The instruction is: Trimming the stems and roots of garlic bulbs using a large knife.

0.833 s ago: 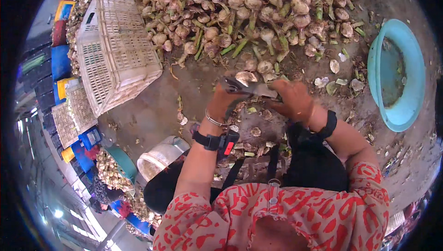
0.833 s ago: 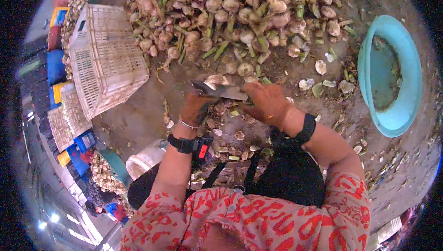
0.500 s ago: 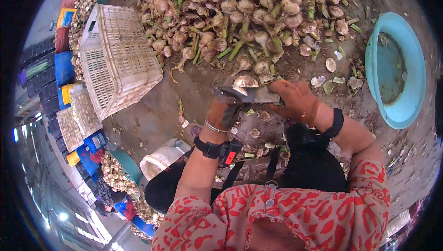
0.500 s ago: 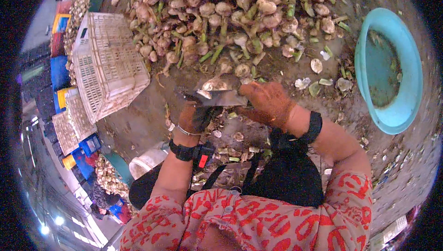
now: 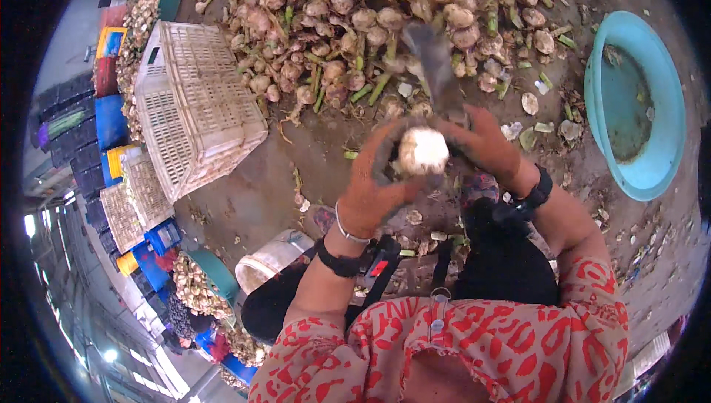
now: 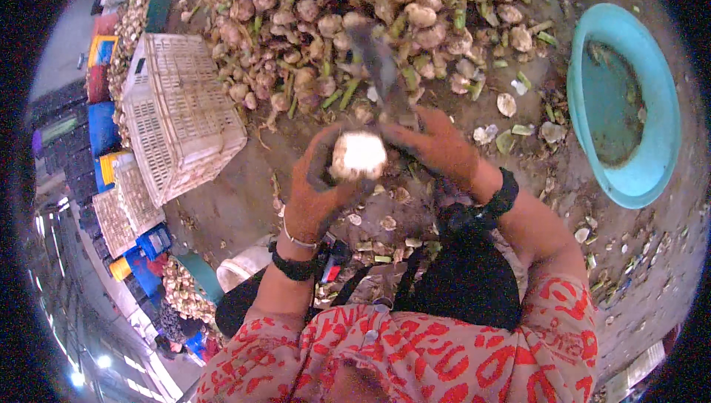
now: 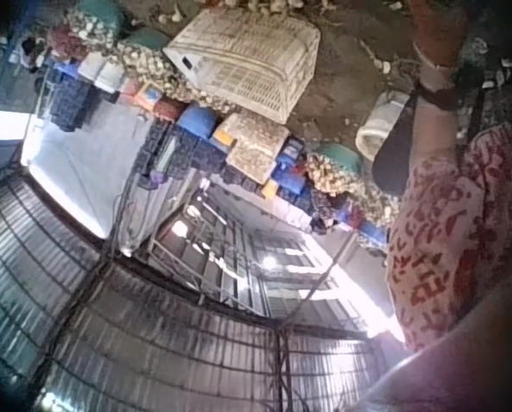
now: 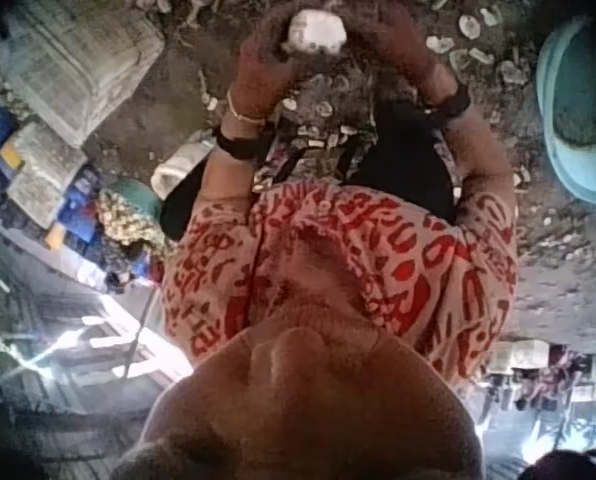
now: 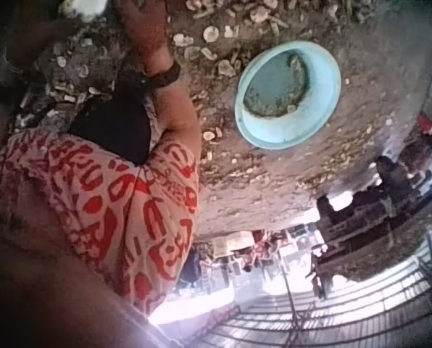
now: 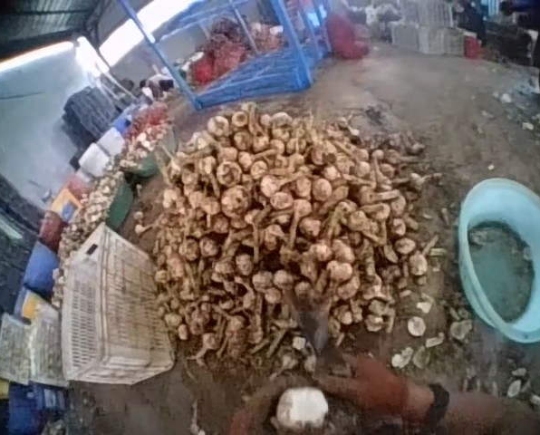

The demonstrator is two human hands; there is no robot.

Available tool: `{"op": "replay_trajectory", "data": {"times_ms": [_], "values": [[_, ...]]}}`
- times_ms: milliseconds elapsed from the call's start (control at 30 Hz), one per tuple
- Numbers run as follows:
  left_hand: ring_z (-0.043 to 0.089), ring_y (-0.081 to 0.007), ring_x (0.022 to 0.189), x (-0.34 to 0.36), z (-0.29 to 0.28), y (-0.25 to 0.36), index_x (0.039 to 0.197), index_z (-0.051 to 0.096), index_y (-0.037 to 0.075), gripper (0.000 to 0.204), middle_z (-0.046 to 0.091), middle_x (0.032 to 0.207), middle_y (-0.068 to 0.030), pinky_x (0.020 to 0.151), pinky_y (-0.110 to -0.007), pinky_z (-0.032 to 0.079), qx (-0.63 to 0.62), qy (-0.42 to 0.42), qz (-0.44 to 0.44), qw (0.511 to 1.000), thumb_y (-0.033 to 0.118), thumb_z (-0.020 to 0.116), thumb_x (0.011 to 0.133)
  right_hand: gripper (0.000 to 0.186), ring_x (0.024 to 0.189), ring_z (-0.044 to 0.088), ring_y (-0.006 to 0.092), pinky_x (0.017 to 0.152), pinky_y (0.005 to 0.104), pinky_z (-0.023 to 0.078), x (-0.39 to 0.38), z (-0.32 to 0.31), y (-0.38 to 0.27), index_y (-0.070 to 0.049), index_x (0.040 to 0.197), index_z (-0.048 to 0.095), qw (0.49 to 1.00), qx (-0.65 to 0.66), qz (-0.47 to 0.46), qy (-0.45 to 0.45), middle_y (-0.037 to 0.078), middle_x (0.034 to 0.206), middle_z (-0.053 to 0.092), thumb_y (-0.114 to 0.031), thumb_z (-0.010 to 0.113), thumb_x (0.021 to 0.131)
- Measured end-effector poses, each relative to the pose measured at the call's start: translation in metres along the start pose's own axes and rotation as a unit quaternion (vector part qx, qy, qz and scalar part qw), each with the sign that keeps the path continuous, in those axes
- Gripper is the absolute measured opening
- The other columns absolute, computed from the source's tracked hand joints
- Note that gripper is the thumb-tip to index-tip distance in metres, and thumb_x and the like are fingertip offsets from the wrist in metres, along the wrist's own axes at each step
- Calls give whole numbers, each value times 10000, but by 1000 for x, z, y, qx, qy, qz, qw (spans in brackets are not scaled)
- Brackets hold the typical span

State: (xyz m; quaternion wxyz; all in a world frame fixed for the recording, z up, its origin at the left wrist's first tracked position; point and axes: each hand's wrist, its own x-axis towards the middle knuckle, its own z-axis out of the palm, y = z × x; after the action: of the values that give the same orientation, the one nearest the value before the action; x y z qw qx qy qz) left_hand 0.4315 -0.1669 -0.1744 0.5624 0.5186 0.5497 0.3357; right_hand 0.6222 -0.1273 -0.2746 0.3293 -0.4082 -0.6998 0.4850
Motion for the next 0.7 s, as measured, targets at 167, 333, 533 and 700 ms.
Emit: {"op": "replay_trajectory", "data": {"times_ms": [167, 333, 533, 700], "values": [[452, -382, 1110, 5, 8, 13, 1225, 452, -12, 632, 457, 1221, -216, 942, -403, 377, 368, 71, 129, 918, 213, 716, 697, 357, 827, 581, 154, 760, 320, 465, 18, -8, -46, -28, 1084, 600, 878, 408, 251, 11, 124, 954, 647, -269, 620, 821], [553, -258, 949, 13, 3, -12, 1162, 460, -20, 521, 548, 1050, -134, 837, -309, 451, -171, 119, -120, 971, 160, 691, 732, 362, 816, 610, 224, 762, 342, 461, 26, -4, -52, -3, 1022, 593, 992, 110, 40, 48, 153, 906, 642, -286, 642, 802], [532, -151, 777, 7, -32, -27, 1103, 493, -14, 390, 546, 907, -64, 731, -274, 463, -568, 13, 28, 822, 102, 632, 758, 347, 833, 600, 318, 771, 373, 447, -7, 25, 1, -33, 996, 608, 993, -69, 92, -7, 183, 896, 635, -320, 631, 801], [446, -210, 1163, -23, -191, 17, 1316, 362, 42, 596, 454, 1300, -31, 1076, -346, 243, -834, -19, 184, 520, 138, 613, 784, 272, 732, 610, 320, 704, 382, 456, -14, 0, 17, -21, 968, 613, 985, -47, 54, 156, 149, 799, 645, -242, 623, 810]]}}
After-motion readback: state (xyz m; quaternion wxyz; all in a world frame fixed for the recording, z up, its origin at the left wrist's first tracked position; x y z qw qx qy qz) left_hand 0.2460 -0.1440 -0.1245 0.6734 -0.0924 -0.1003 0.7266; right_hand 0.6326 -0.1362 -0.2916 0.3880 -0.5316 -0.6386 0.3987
